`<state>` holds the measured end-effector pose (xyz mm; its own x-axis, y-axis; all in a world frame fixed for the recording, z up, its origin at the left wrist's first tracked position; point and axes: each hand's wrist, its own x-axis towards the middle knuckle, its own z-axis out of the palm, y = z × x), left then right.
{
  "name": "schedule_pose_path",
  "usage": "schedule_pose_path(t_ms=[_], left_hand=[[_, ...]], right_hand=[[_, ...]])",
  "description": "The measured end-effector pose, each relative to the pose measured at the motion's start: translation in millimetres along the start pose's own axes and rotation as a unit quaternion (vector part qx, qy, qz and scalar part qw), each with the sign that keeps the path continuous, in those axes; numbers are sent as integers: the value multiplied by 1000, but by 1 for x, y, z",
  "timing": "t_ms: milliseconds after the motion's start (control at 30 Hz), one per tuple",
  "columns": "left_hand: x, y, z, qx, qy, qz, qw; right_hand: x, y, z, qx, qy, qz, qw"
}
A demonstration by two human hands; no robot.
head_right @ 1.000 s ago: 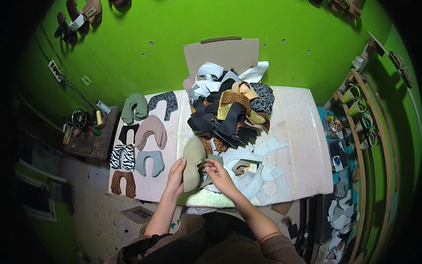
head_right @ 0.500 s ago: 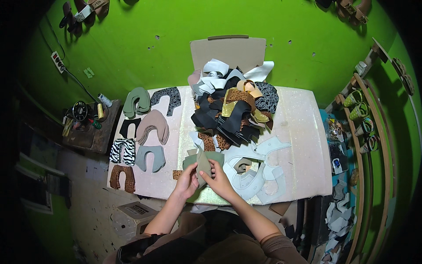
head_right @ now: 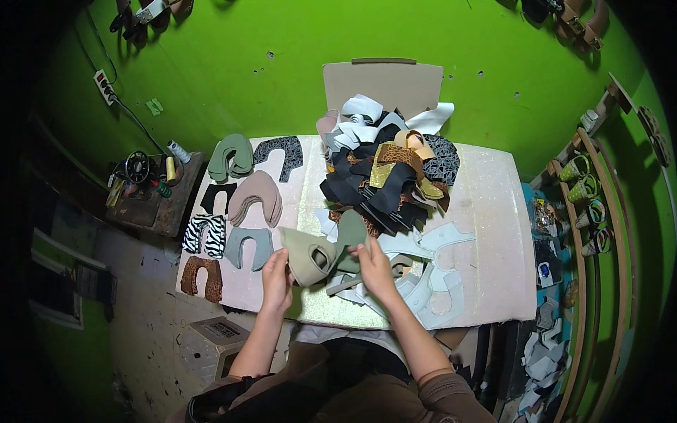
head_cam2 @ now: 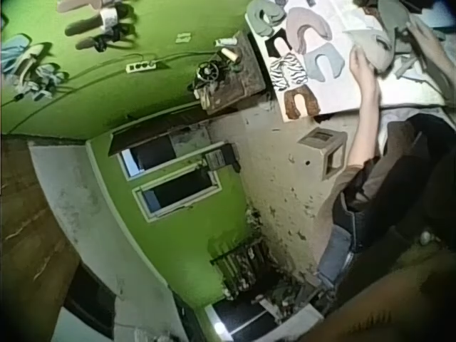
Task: Sorting various shoe upper material cutouts and stacking them by pattern on a workstation table.
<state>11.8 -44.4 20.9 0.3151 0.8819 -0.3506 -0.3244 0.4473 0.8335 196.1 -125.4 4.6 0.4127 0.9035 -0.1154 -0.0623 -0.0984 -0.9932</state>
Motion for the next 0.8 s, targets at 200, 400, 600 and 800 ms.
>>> schedule_pose_path(t_ms=[200, 400, 600, 800], left_hand=[[1, 6, -9, -41, -14, 27, 999], [-7, -1, 5, -59, -31, -11, 998], [-7, -5, 6, -7, -65, -17, 998], [-10, -3, 11, 0, -117, -13, 993]], right_hand=[[-4, -23, 25, -363, 186, -166, 898], [-19, -30, 61, -172, -47, -155, 972], [-19, -29, 60, -143, -39, -117, 982], [-19, -25, 56, -108, -36, -115, 987]])
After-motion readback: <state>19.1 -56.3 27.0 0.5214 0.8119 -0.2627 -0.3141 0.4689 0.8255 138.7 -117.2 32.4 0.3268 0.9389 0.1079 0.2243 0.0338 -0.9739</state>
